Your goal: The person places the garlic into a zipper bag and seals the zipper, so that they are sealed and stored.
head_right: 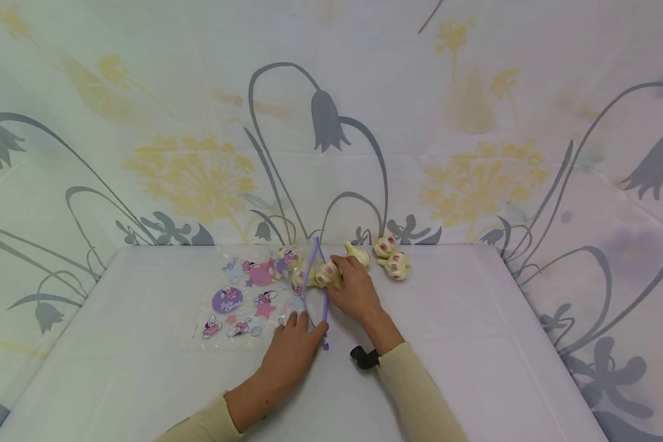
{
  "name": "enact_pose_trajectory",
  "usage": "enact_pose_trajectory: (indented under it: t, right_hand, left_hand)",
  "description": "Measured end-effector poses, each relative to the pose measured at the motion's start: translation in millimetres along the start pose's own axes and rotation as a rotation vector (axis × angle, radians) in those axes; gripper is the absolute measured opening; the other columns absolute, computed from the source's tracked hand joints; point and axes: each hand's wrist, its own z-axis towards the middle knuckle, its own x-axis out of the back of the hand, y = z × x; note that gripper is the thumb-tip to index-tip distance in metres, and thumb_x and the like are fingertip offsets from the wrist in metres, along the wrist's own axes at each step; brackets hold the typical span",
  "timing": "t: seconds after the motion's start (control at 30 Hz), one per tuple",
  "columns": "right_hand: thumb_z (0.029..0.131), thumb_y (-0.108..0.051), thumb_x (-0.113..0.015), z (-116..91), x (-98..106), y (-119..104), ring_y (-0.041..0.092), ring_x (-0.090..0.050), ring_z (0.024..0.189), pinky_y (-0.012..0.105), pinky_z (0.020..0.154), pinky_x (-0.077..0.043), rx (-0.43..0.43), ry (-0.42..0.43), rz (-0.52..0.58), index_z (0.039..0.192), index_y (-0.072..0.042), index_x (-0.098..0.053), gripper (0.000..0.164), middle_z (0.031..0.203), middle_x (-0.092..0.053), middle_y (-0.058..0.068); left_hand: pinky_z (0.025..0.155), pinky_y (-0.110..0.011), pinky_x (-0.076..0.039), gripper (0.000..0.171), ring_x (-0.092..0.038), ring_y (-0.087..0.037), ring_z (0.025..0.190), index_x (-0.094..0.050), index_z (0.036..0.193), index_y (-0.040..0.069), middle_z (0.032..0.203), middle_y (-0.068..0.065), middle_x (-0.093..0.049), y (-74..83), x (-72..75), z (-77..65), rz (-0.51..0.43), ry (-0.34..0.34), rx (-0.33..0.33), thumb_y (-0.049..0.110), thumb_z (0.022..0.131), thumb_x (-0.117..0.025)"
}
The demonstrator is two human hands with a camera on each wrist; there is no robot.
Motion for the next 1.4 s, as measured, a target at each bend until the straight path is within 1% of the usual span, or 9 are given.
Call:
enact_pose_trajectory:
  t: [0.17, 0.37, 0.57, 0.73, 0.93, 1.0, 1.13, 1.3, 1.4]
  right_hand:
    - [0.092, -0.007, -0.078, 0, -1, 2, 0.03, -0.067, 0.102, 0.046, 0.088, -0.057, 0.009, -0.018, 0.006, 0.148, 0.001, -0.057, 0.061, 0.135, -0.063, 0.018]
    - [0.096, -0.01, -0.076, 1, -4, 3, 0.03, -0.066, 0.104, 0.047, 0.089, -0.056, 0.045, -0.054, 0.002, 0.152, 0.0, -0.053, 0.062, 0.138, -0.062, 0.016]
    - [0.099, -0.011, -0.074, 0, -5, 0, 0.027, -0.066, 0.105, 0.044, 0.088, -0.056, 0.054, -0.097, -0.011, 0.155, 0.001, -0.049, 0.063, 0.137, -0.062, 0.015]
    - [0.098, -0.008, -0.074, -1, -6, -1, 0.027, -0.068, 0.101, 0.043, 0.085, -0.057, 0.07, -0.115, 0.005, 0.153, 0.004, -0.05, 0.061, 0.133, -0.062, 0.016]
    - [0.096, -0.007, -0.076, 0, -9, 1, 0.026, -0.067, 0.1, 0.041, 0.083, -0.057, 0.084, -0.108, 0.007, 0.15, 0.005, -0.053, 0.06, 0.132, -0.056, 0.017]
    - [0.095, -0.007, -0.078, 0, -10, 1, 0.026, -0.067, 0.1, 0.041, 0.084, -0.057, 0.09, -0.102, 0.014, 0.149, 0.005, -0.054, 0.06, 0.129, -0.055, 0.018]
    - [0.092, -0.007, -0.08, 0, -10, 1, 0.029, -0.068, 0.1, 0.044, 0.087, -0.058, 0.111, -0.091, 0.039, 0.143, 0.008, -0.058, 0.058, 0.124, -0.06, 0.018]
    - [0.094, -0.009, -0.079, 0, -11, 3, 0.03, -0.07, 0.105, 0.045, 0.093, -0.058, 0.116, -0.11, 0.083, 0.141, 0.009, -0.059, 0.055, 0.125, -0.066, 0.02]
    - [0.096, -0.008, -0.077, 0, -13, 4, 0.032, -0.07, 0.112, 0.046, 0.098, -0.057, 0.105, -0.142, 0.115, 0.143, 0.008, -0.057, 0.054, 0.129, -0.067, 0.02]
  left_hand:
    - [0.091, -0.058, -0.059, 0.031, -0.064, -0.046, 0.123, -0.065, 0.127, 0.023, 0.13, -0.026, -0.066, -0.4, 1.4, 0.6, -0.026, -0.038, 0.003, 0.013, 0.1, -0.074]
    - [0.087, -0.056, -0.06, 0.031, -0.066, -0.045, 0.12, -0.065, 0.126, 0.023, 0.128, -0.025, -0.067, -1.2, 0.2, 1.4, 0.014, -0.004, -0.026, 0.013, 0.098, -0.074]
    - [0.086, -0.055, -0.061, 0.029, -0.066, -0.044, 0.12, -0.064, 0.124, 0.023, 0.127, -0.025, -0.066, -1.8, -1.3, 1.8, 0.045, 0.013, -0.047, 0.012, 0.099, -0.073]
    - [0.084, -0.055, -0.061, 0.026, -0.067, -0.044, 0.119, -0.064, 0.122, 0.023, 0.125, -0.025, -0.066, -1.8, -1.4, 0.8, 0.048, 0.037, -0.049, 0.011, 0.1, -0.07]
    - [0.083, -0.055, -0.061, 0.026, -0.066, -0.044, 0.118, -0.064, 0.123, 0.023, 0.125, -0.024, -0.066, -1.9, -1.9, 0.7, 0.049, 0.045, -0.053, 0.011, 0.1, -0.07]
    - [0.083, -0.054, -0.061, 0.026, -0.066, -0.043, 0.118, -0.065, 0.122, 0.023, 0.124, -0.024, -0.066, -1.7, -2.1, 1.0, 0.056, 0.052, -0.053, 0.011, 0.1, -0.07]
    - [0.082, -0.053, -0.061, 0.025, -0.067, -0.042, 0.118, -0.065, 0.121, 0.024, 0.122, -0.022, -0.066, -1.1, -2.0, 1.0, 0.074, 0.066, -0.053, 0.011, 0.1, -0.07]
    - [0.081, -0.052, -0.062, 0.026, -0.067, -0.042, 0.117, -0.065, 0.12, 0.024, 0.12, -0.021, -0.066, -1.3, -1.8, 0.2, 0.084, 0.074, -0.057, 0.012, 0.099, -0.072]
    - [0.081, -0.052, -0.062, 0.026, -0.067, -0.042, 0.117, -0.065, 0.121, 0.024, 0.12, -0.021, -0.066, -1.5, -1.7, -0.2, 0.084, 0.071, -0.057, 0.012, 0.099, -0.072]
